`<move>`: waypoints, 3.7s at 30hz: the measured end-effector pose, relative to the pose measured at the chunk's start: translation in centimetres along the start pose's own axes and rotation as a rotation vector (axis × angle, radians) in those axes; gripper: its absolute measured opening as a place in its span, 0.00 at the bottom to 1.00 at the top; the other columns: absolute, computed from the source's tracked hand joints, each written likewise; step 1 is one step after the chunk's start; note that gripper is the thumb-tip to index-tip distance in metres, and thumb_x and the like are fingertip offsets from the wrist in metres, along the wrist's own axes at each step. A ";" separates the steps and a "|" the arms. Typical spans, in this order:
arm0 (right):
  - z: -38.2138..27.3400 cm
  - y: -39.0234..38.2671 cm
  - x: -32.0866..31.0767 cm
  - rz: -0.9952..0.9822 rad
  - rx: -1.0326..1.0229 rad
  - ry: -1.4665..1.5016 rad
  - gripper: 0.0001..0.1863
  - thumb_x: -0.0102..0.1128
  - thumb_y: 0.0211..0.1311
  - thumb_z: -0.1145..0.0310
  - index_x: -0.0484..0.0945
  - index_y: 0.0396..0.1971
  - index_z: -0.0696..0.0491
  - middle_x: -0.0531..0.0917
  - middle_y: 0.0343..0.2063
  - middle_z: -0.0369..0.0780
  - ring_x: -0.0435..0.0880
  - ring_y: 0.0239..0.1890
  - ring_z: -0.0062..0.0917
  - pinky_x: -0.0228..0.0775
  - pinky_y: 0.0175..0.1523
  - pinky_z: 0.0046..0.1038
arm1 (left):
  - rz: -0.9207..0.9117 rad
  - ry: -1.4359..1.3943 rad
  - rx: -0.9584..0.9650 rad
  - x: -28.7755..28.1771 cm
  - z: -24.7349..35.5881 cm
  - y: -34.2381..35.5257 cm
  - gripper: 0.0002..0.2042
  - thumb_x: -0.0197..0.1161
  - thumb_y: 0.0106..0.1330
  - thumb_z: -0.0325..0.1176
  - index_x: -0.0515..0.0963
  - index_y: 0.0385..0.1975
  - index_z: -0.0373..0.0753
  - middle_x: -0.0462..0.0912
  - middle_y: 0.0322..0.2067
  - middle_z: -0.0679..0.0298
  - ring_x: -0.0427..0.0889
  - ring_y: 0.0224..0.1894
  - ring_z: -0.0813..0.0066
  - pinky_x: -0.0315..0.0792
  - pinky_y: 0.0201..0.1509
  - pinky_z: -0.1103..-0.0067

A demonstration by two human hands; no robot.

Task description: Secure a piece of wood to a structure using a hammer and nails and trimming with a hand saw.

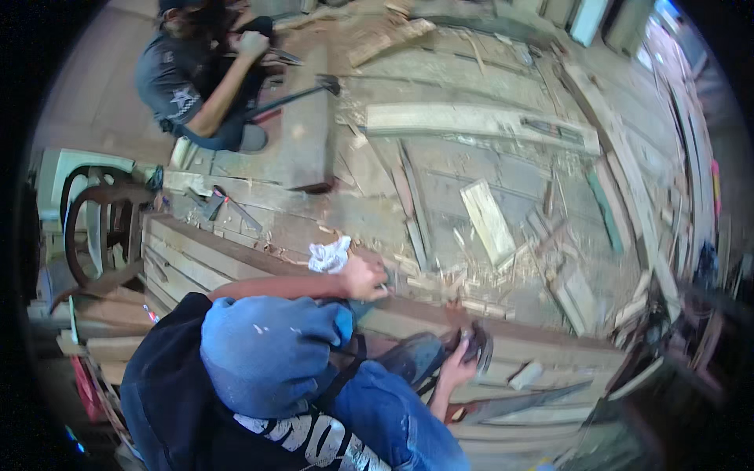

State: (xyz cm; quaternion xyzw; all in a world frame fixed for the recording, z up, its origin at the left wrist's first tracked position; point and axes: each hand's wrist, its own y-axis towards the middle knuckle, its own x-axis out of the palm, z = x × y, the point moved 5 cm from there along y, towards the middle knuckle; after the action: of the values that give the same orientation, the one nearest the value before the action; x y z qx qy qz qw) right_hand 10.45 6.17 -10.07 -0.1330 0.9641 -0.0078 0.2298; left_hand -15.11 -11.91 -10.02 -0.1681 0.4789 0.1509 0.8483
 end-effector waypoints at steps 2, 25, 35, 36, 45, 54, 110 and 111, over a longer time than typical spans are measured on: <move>2.9 0.2 -0.6 -0.151 0.160 -0.115 0.20 0.59 0.63 0.62 0.76 0.48 0.63 0.83 0.42 0.44 0.81 0.44 0.26 0.70 0.51 0.28 | 0.086 -0.040 0.075 -0.3 0.2 0.1 0.15 0.64 0.50 0.47 0.78 0.15 0.41 0.78 0.18 0.62 0.80 0.24 0.61 0.73 0.27 0.66; -0.8 2.2 -1.4 -0.216 0.017 -0.136 0.17 0.59 0.59 0.70 0.78 0.48 0.56 0.84 0.40 0.42 0.83 0.40 0.27 0.73 0.46 0.28 | 0.256 -0.159 0.178 2.0 1.1 1.4 0.15 0.71 0.49 0.38 0.72 0.11 0.40 0.74 0.14 0.61 0.77 0.18 0.62 0.72 0.23 0.70; 0.3 1.6 -1.6 -0.195 0.149 -0.415 0.18 0.64 0.55 0.60 0.82 0.42 0.54 0.85 0.32 0.48 0.86 0.36 0.39 0.76 0.42 0.33 | 0.197 -0.138 0.212 0.0 1.1 1.5 0.21 0.70 0.52 0.38 0.65 0.07 0.40 0.68 0.10 0.60 0.70 0.13 0.62 0.64 0.17 0.69; 0.4 1.6 -1.5 -0.187 0.112 -0.405 0.18 0.64 0.54 0.60 0.82 0.42 0.53 0.85 0.31 0.48 0.86 0.35 0.40 0.76 0.41 0.33 | 0.191 -0.140 0.234 -0.1 1.1 1.5 0.21 0.70 0.52 0.38 0.65 0.07 0.40 0.68 0.10 0.60 0.70 0.13 0.62 0.64 0.17 0.69; -0.1 1.5 -1.0 -0.168 0.143 -0.395 0.19 0.63 0.53 0.53 0.84 0.36 0.54 0.82 0.22 0.51 0.83 0.26 0.47 0.76 0.35 0.41 | 0.203 -0.077 0.222 -0.9 0.9 1.5 0.22 0.70 0.52 0.38 0.64 0.06 0.41 0.67 0.09 0.60 0.68 0.12 0.62 0.61 0.16 0.70; -0.5 1.6 -0.7 -0.136 0.132 -0.352 0.19 0.63 0.53 0.53 0.84 0.35 0.54 0.83 0.23 0.50 0.83 0.27 0.46 0.76 0.37 0.40 | 0.189 -0.097 0.210 -0.6 0.2 1.3 0.22 0.70 0.51 0.39 0.64 0.06 0.41 0.67 0.09 0.60 0.68 0.11 0.62 0.63 0.16 0.70; 0.8 -0.8 -1.2 -0.144 0.189 -0.385 0.18 0.65 0.52 0.55 0.82 0.31 0.56 0.82 0.20 0.49 0.82 0.23 0.45 0.75 0.31 0.39 | -0.092 -0.258 -0.284 -0.5 -1.1 1.9 0.22 0.69 0.55 0.41 0.68 0.09 0.35 0.64 0.07 0.66 0.63 0.12 0.79 0.57 0.16 0.76; 0.2 -1.6 -1.7 -0.103 0.228 -0.368 0.18 0.65 0.52 0.55 0.82 0.31 0.56 0.82 0.20 0.49 0.82 0.23 0.45 0.75 0.31 0.39 | -0.128 -0.236 -0.243 -1.4 -0.9 2.4 0.22 0.69 0.55 0.41 0.68 0.09 0.35 0.64 0.07 0.66 0.63 0.12 0.79 0.57 0.16 0.76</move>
State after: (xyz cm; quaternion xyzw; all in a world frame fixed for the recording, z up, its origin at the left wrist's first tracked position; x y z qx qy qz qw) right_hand 12.40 5.09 -9.35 -0.1544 0.8907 -0.1042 0.4148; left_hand -17.46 -10.31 -9.62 -0.2805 0.3427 0.1720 0.8800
